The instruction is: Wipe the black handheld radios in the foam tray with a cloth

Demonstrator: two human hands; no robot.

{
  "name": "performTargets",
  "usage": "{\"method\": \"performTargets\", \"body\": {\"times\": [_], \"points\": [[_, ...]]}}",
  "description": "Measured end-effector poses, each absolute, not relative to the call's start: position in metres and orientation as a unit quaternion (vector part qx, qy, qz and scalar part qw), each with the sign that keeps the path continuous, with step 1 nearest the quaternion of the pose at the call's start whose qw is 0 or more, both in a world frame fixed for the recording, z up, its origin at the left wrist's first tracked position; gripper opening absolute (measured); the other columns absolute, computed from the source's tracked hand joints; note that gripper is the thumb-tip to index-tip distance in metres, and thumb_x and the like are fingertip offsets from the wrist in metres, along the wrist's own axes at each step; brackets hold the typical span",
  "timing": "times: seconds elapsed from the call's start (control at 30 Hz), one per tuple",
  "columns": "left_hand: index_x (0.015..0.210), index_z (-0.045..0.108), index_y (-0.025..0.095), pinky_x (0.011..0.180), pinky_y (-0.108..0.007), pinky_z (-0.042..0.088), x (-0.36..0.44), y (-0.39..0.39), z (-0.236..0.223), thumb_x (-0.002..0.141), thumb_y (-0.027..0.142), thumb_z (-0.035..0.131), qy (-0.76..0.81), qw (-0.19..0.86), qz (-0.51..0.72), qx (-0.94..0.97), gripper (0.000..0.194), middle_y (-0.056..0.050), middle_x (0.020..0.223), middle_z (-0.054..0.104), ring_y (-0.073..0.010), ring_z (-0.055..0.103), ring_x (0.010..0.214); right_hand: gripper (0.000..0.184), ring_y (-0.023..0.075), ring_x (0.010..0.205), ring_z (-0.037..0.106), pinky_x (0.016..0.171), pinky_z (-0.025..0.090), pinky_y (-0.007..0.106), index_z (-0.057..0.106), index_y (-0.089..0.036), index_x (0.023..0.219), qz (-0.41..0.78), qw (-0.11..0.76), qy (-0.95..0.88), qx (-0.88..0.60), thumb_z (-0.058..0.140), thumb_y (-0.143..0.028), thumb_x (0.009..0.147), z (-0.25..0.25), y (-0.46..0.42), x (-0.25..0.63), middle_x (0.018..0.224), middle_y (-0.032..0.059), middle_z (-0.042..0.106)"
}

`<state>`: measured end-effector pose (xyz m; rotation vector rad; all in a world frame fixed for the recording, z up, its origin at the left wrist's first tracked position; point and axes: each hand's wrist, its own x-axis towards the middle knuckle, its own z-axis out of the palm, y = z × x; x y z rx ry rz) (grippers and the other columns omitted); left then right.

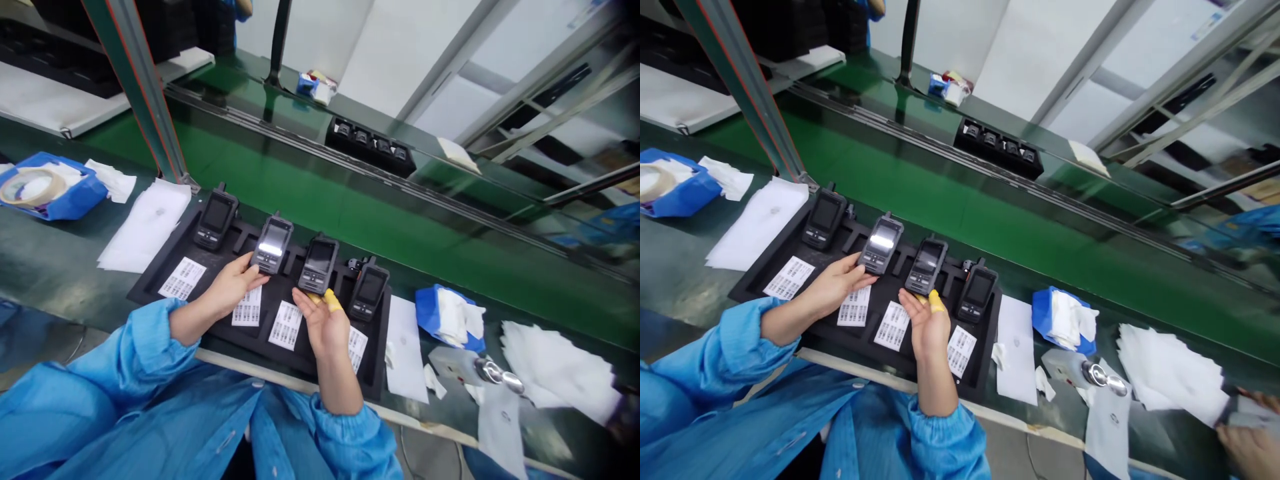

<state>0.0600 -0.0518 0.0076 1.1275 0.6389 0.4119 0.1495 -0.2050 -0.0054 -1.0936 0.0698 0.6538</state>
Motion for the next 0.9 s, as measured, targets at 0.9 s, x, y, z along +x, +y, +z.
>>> {"method": "performTargets", "body": {"times": [0.9], "points": [[0.129,0.047,0.010,0.087,-0.039,0.052,0.058,-0.038,0.023,0.081,0.041,0.052,0.293,0.174,0.149,0.928,0.057,-0.012,0.116,0.056,-0.0162,0.062,0.074,0.036,0.0198,0.083,0.060,0.077,0.048,0.032,0.059,-0.013,0.116,0.017,0.408,-0.214,-0.887,0.039,-0.023,0.088,0.023,-0.254,0.153,0.092,0.0109,0.065]]}}
